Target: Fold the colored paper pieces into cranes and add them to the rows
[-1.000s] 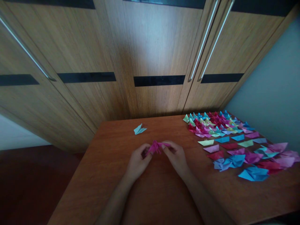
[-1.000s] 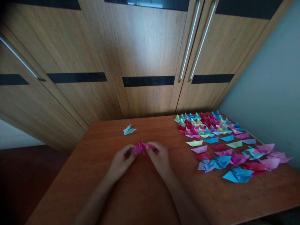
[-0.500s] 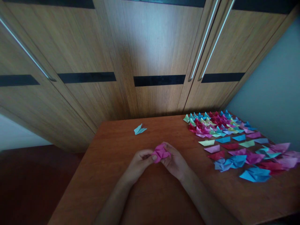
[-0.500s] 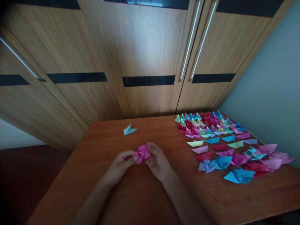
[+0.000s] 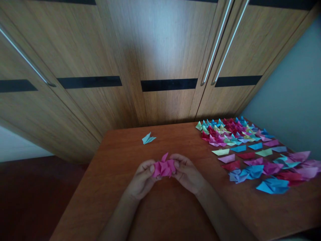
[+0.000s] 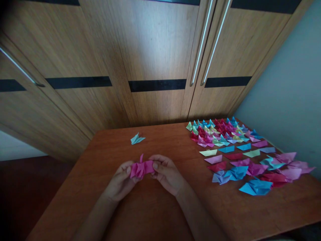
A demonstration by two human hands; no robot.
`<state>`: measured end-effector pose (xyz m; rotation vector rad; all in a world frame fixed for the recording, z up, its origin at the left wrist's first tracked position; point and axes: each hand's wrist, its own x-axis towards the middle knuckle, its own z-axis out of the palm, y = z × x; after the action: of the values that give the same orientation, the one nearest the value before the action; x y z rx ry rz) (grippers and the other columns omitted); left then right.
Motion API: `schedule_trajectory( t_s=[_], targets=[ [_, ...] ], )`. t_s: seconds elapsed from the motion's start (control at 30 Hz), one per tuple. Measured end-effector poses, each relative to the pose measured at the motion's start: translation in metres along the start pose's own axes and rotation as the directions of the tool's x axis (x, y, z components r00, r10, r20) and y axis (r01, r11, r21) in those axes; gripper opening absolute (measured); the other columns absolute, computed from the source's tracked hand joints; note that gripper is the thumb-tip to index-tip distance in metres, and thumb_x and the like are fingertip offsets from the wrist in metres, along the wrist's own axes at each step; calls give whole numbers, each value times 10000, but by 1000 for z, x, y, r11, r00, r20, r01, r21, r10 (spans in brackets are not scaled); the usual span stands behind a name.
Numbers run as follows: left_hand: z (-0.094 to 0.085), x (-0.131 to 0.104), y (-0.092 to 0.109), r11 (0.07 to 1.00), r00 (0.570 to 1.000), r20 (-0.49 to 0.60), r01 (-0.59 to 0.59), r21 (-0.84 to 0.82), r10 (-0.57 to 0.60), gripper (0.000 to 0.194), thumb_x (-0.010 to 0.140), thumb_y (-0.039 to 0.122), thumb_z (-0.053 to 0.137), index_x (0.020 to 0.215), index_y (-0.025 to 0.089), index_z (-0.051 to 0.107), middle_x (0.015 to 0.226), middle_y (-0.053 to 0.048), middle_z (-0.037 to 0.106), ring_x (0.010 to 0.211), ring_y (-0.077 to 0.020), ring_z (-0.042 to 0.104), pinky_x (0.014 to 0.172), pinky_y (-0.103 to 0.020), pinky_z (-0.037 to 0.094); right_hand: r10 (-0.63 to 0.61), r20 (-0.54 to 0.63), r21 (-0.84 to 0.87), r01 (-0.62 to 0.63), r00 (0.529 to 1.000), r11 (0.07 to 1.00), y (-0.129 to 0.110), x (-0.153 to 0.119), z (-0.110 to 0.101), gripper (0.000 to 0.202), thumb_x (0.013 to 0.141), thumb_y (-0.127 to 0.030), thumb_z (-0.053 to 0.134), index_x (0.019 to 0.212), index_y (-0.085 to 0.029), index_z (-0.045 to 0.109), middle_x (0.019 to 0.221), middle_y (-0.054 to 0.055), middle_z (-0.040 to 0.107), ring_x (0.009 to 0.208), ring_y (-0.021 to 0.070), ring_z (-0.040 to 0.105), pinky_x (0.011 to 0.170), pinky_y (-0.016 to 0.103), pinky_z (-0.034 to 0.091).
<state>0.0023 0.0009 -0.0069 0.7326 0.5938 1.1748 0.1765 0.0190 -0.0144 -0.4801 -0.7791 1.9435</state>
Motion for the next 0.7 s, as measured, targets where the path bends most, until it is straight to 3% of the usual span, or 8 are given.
schedule_trajectory(
  t_s=[0.17, 0.27, 0.37, 0.5, 0.6, 0.7],
  targets=[
    [2, 2, 12, 993, 999, 2, 39, 107, -40, 201, 748, 282, 673, 634, 133, 601, 582, 16, 498, 557, -94, 436, 551, -212, 344, 53, 108, -365, -10, 993, 931, -16, -5, -3, 101, 724, -253, 694, 774, -166, 694, 734, 4, 624, 680, 107, 533, 659, 238, 402],
    [1, 3, 18, 964, 998, 21, 52, 262, -60, 186, 775, 285, 635, 673, 130, 618, 621, 5, 511, 596, -109, 445, 581, -224, 347, 66, 151, -508, 20, 986, 861, -23, -6, -6, 71, 706, -242, 696, 729, -175, 703, 831, 10, 612, 794, 134, 530, 716, 254, 396],
    [0, 3, 24, 875, 991, 96, 32, 483, -89, 189, 810, 288, 587, 716, 130, 633, 707, -20, 548, 692, -143, 489, 655, -250, 369, 115, 138, -676, 8, 984, 737, -25, -4, -9, 86, 723, -248, 665, 731, -174, 710, 693, -16, 577, 642, 103, 495, 597, 222, 370],
    [0, 6, 30, 695, 972, 222, -108, 711, -76, 186, 846, 261, 531, 755, 141, 641, 830, -38, 552, 799, -168, 515, 732, -279, 390, 118, 24, -809, -50, 993, 586, -23, -1, -16, 145, 763, -177, 538, 766, -159, 682, 478, -62, 495, 436, 69, 419, 456, 187, 304],
    [-2, 9, 27, 503, 974, 228, -198, 841, 2, 148, 842, 187, 505, 795, 159, 642, 862, -39, 546, 828, -172, 521, 760, -295, 408, 39, -13, -844, -32, 999, 536, -22, 1, -19, 217, 735, -96, 447, 777, -162, 649, 566, -29, 599, 506, 93, 533, 505, 193, 381],
    [-6, 12, 19, 237, 966, 221, -247, 940, 133, 201, 809, 88, 475, 844, 185, 648, 927, -47, 539, 903, -186, 512, 823, -329, 411, -69, 18, -922, 43, 997, 386, -22, 2, -17, 227, 736, -80, 435, 756, -174, 641, 649, -8, 648, 599, 108, 585, 578, 207, 413]
  ],
)
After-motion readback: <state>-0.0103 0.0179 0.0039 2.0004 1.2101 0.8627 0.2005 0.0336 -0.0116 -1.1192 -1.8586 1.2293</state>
